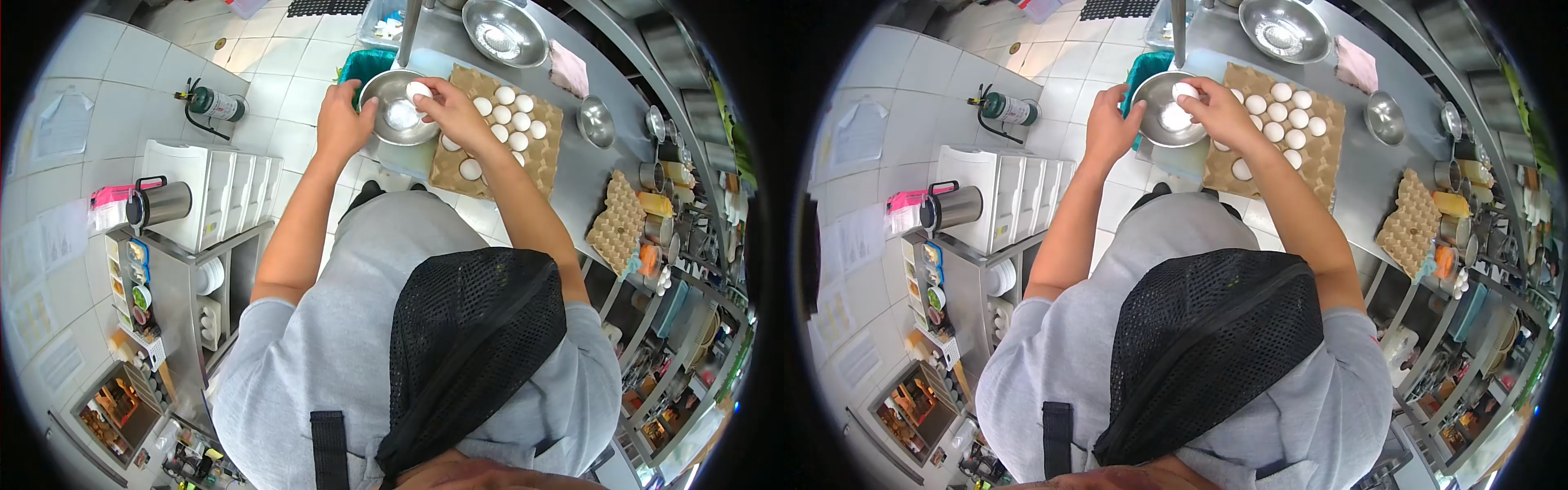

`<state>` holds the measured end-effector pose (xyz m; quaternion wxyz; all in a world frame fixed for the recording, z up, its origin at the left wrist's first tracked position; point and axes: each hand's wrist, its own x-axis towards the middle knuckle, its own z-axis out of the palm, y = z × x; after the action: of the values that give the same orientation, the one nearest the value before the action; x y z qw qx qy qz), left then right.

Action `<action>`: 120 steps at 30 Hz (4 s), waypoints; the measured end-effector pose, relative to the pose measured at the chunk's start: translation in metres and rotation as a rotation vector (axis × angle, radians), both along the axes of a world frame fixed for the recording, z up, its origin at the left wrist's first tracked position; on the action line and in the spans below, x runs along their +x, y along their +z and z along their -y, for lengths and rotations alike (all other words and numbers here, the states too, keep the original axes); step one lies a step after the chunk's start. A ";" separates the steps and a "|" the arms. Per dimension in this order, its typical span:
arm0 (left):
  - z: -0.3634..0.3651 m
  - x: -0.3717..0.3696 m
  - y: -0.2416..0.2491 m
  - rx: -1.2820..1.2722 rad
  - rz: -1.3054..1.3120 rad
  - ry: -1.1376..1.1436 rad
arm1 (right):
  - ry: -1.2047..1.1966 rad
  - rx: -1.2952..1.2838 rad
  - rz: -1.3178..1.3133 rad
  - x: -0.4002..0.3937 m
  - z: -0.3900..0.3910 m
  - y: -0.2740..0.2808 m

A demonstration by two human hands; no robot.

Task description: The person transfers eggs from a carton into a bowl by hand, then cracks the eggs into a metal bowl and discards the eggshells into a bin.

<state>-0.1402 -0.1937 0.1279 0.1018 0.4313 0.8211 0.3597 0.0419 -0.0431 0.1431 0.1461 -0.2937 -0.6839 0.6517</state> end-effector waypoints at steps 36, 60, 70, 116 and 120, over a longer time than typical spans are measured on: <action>-0.032 -0.017 -0.028 0.107 -0.371 -0.123 | -0.146 0.080 -0.003 -0.002 0.014 -0.017; -0.066 -0.018 -0.006 0.035 0.823 -0.576 | -0.202 -0.028 0.027 -0.004 0.006 -0.007; -0.075 -0.014 -0.013 -0.016 0.671 -0.558 | -0.163 0.202 0.127 -0.004 -0.006 -0.020; -0.069 -0.037 -0.006 -0.075 0.304 -0.780 | -0.104 0.556 0.110 -0.005 0.012 -0.019; -0.068 -0.037 -0.003 -0.090 0.270 -0.769 | -0.083 0.633 0.117 -0.003 0.013 -0.017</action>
<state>-0.1776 -0.1253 0.1246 0.3547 0.6509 0.5941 0.3126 0.0385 -0.0561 0.1263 0.2172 -0.2982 -0.8472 0.3824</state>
